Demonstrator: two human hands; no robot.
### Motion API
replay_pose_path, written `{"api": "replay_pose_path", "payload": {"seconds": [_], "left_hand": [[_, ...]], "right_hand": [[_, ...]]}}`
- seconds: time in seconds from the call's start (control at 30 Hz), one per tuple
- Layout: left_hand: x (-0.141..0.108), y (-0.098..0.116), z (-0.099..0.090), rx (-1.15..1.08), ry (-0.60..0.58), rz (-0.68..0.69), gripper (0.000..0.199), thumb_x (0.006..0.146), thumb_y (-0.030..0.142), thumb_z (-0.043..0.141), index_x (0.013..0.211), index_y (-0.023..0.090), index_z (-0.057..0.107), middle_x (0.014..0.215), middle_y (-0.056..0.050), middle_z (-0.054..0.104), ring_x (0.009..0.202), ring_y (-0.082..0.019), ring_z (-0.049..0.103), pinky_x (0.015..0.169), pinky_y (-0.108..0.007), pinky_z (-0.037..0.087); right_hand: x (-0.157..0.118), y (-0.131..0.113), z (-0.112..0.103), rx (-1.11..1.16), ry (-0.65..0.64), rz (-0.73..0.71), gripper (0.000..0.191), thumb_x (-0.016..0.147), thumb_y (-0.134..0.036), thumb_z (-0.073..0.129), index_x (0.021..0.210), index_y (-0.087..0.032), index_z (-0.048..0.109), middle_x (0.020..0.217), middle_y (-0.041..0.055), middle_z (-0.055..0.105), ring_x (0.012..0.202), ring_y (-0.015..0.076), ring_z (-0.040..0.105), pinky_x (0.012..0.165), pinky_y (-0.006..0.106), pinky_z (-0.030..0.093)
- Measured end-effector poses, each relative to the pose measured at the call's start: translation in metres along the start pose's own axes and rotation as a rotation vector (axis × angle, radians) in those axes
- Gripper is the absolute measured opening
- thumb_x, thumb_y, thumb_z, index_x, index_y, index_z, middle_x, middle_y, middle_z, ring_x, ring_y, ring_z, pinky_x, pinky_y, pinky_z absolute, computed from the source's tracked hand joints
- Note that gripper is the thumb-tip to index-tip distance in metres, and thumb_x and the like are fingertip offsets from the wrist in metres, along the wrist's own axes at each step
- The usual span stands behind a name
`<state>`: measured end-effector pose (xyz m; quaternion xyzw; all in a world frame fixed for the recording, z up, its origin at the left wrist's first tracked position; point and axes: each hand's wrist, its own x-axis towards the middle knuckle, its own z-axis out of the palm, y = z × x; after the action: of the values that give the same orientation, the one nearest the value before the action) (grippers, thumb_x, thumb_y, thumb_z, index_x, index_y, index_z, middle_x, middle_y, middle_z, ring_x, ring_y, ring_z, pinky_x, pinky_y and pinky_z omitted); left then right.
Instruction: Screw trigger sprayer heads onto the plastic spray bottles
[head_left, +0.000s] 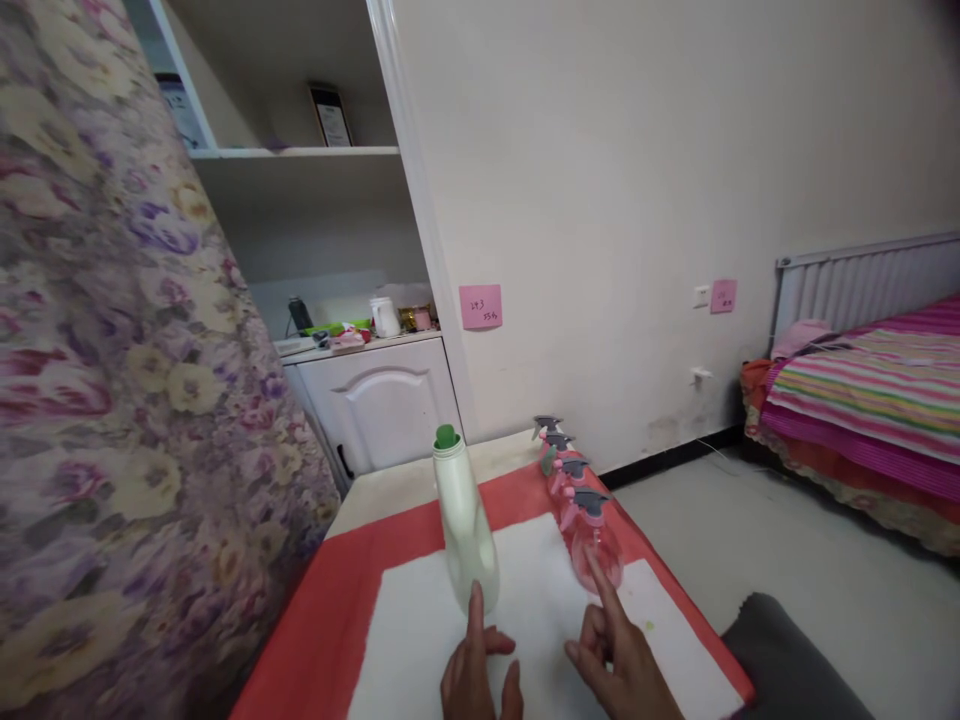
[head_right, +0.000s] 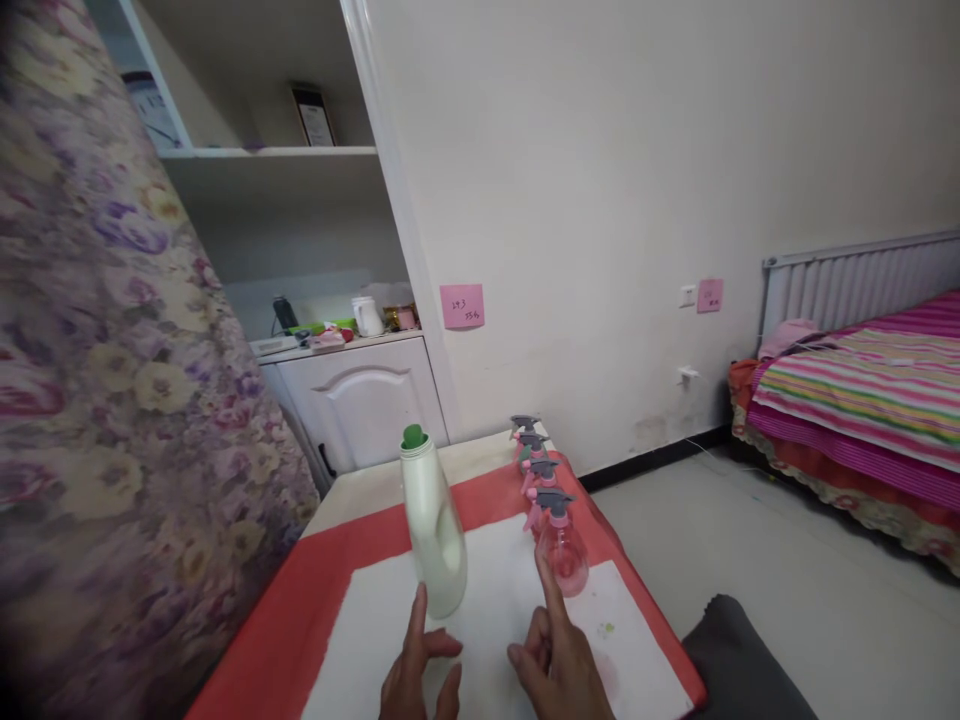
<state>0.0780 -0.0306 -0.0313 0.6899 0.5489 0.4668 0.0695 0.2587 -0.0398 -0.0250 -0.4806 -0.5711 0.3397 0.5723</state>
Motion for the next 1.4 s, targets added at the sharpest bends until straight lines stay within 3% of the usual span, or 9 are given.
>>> {"api": "replay_pose_path", "payload": {"seconds": [0.17, 0.27, 0.37, 0.63, 0.87, 1.2, 1.3, 1.4], "left_hand": [[0.01, 0.038, -0.008, -0.024, 0.061, 0.106, 0.073, 0.09, 0.02, 0.041, 0.153, 0.016, 0.004, 0.08, 0.0, 0.064, 0.089, -0.022, 0.066, 0.103, -0.051, 0.039], [0.012, 0.051, -0.015, -0.038, 0.066, 0.111, 0.075, 0.089, 0.019, 0.043, 0.153, 0.016, 0.003, 0.076, 0.002, 0.062, 0.087, -0.022, 0.066, 0.104, -0.052, 0.038], [0.014, 0.056, -0.019, -0.04, 0.06, 0.106, 0.076, 0.088, 0.018, 0.043, 0.153, 0.015, 0.003, 0.075, 0.003, 0.061, 0.084, -0.021, 0.066, 0.105, -0.052, 0.038], [0.013, 0.05, -0.012, -0.019, 0.075, 0.112, 0.082, 0.085, 0.016, 0.045, 0.154, 0.017, 0.0, 0.07, 0.004, 0.061, 0.078, -0.022, 0.067, 0.098, -0.047, 0.045], [0.015, 0.049, -0.01, -0.006, 0.059, 0.104, 0.084, 0.085, 0.013, 0.044, 0.154, 0.017, -0.002, 0.07, 0.004, 0.06, 0.079, -0.021, 0.068, 0.101, -0.049, 0.044], [0.015, 0.045, -0.002, -0.043, 0.037, 0.112, 0.083, 0.084, 0.014, 0.044, 0.154, 0.02, 0.0, 0.07, 0.005, 0.06, 0.078, -0.021, 0.067, 0.104, -0.053, 0.039], [0.016, 0.039, 0.003, -0.071, 0.018, 0.085, 0.08, 0.085, 0.018, 0.044, 0.153, 0.019, 0.003, 0.073, 0.003, 0.061, 0.079, -0.022, 0.067, 0.101, -0.053, 0.042], [0.017, 0.026, 0.007, -0.137, -0.021, -0.037, 0.074, 0.086, 0.027, 0.045, 0.152, 0.018, 0.012, 0.086, -0.004, 0.065, 0.082, -0.023, 0.067, 0.088, -0.046, 0.051]], "right_hand": [[0.006, -0.051, -0.017, -0.072, -0.043, -0.081, 0.088, 0.084, -0.027, 0.055, 0.155, -0.028, 0.003, 0.063, -0.0094, 0.046, 0.054, 0.0139, 0.051, 0.074, 0.033, 0.053], [0.006, -0.062, -0.022, -0.116, -0.064, -0.127, 0.088, 0.085, -0.021, 0.053, 0.155, -0.028, -0.001, 0.064, -0.0091, 0.046, 0.055, 0.0138, 0.052, 0.083, 0.036, 0.054], [0.006, -0.063, -0.024, -0.168, -0.054, -0.173, 0.089, 0.084, -0.017, 0.052, 0.155, -0.028, -0.001, 0.064, -0.0081, 0.048, 0.055, 0.0145, 0.053, 0.082, 0.036, 0.056], [0.009, -0.054, -0.024, -0.225, -0.048, -0.187, 0.089, 0.082, -0.014, 0.05, 0.155, -0.029, 0.001, 0.064, -0.0074, 0.049, 0.053, 0.0151, 0.053, 0.083, 0.038, 0.057], [0.011, -0.049, -0.025, -0.165, -0.073, -0.166, 0.084, 0.082, -0.018, 0.054, 0.154, -0.03, 0.013, 0.063, -0.0075, 0.049, 0.052, 0.0143, 0.053, 0.087, 0.039, 0.056], [0.013, -0.049, -0.025, -0.157, -0.101, -0.118, 0.087, 0.086, -0.021, 0.052, 0.155, -0.029, -0.001, 0.065, -0.0082, 0.047, 0.055, 0.0141, 0.053, 0.093, 0.04, 0.053], [0.015, -0.051, -0.026, -0.139, -0.096, -0.092, 0.083, 0.087, -0.024, 0.052, 0.155, -0.027, 0.004, 0.066, -0.0082, 0.047, 0.057, 0.0139, 0.054, 0.094, 0.039, 0.051], [0.016, -0.043, -0.025, -0.179, -0.114, -0.062, 0.074, 0.087, -0.024, 0.054, 0.152, -0.027, 0.02, 0.065, -0.0079, 0.048, 0.058, 0.0133, 0.055, 0.088, 0.033, 0.052]]}}
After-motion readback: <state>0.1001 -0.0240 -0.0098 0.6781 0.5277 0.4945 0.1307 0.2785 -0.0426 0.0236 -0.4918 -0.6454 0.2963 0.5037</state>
